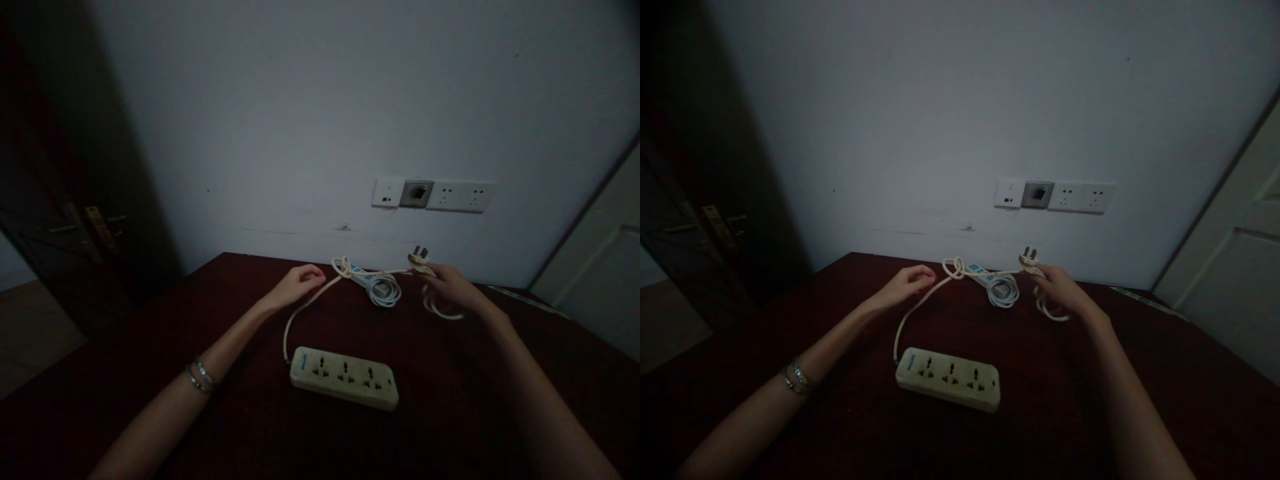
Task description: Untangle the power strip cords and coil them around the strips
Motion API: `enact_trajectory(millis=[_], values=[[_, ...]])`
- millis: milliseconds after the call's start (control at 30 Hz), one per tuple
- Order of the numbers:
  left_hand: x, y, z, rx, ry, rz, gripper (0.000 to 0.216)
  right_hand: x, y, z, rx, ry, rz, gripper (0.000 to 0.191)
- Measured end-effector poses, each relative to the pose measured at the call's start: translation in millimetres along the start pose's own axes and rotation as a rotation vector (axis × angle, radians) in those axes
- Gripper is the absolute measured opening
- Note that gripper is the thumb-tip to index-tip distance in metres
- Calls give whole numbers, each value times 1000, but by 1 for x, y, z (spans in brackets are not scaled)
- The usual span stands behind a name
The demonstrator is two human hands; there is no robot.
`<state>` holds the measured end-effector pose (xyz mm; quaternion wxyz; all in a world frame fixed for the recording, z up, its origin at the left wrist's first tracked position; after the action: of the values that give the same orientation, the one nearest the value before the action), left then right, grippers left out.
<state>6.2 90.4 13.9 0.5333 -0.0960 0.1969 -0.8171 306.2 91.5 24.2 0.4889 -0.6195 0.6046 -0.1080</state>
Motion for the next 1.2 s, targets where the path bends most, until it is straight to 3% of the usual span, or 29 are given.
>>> enact_trajectory(millis=[100,167,200,267,300,367,433,533,667,800,900,1033,1200], values=[[15,-25,22,-148,124,283,18,0,3,13,8,29,-5,36],[34,-23,46,-336,283,411,14,0,5,21,21,49,-3,35],[43,-10,57,-450,363,391,16,0,6,24,25,63,-3,35],[61,43,68,-710,537,112,21,1,9,28,27,94,-11,36],[70,70,65,-838,585,-27,25,1,10,28,28,103,-11,35],[83,108,53,-1005,593,-192,31,1,9,25,40,94,1,32],[91,135,38,-1117,553,-276,46,1,6,20,53,73,22,28],[96,157,18,-1239,475,-285,63,2,3,17,41,102,28,28],[101,162,21,-1255,475,-254,58,6,2,16,-28,168,25,34],[106,163,38,-1174,509,-341,43,9,10,14,-185,215,-17,37],[102,156,41,-1102,483,-370,44,14,14,14,-220,259,-33,41],[95,138,22,-1041,380,-377,56,21,16,10,-252,295,-90,49],[101,119,-18,-982,221,-455,97,29,7,-10,-219,253,-140,56]])
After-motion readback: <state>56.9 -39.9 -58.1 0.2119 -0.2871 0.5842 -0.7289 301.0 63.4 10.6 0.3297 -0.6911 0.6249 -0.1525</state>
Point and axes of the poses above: each hand's wrist, its own x-axis away from the middle knuckle, its own y-axis out of the palm, z = x × y, the point moved 10 cm from there along -x, towards the middle knuckle, and after that the axes turned 10 degrees about -y, right-handed, at the moved point
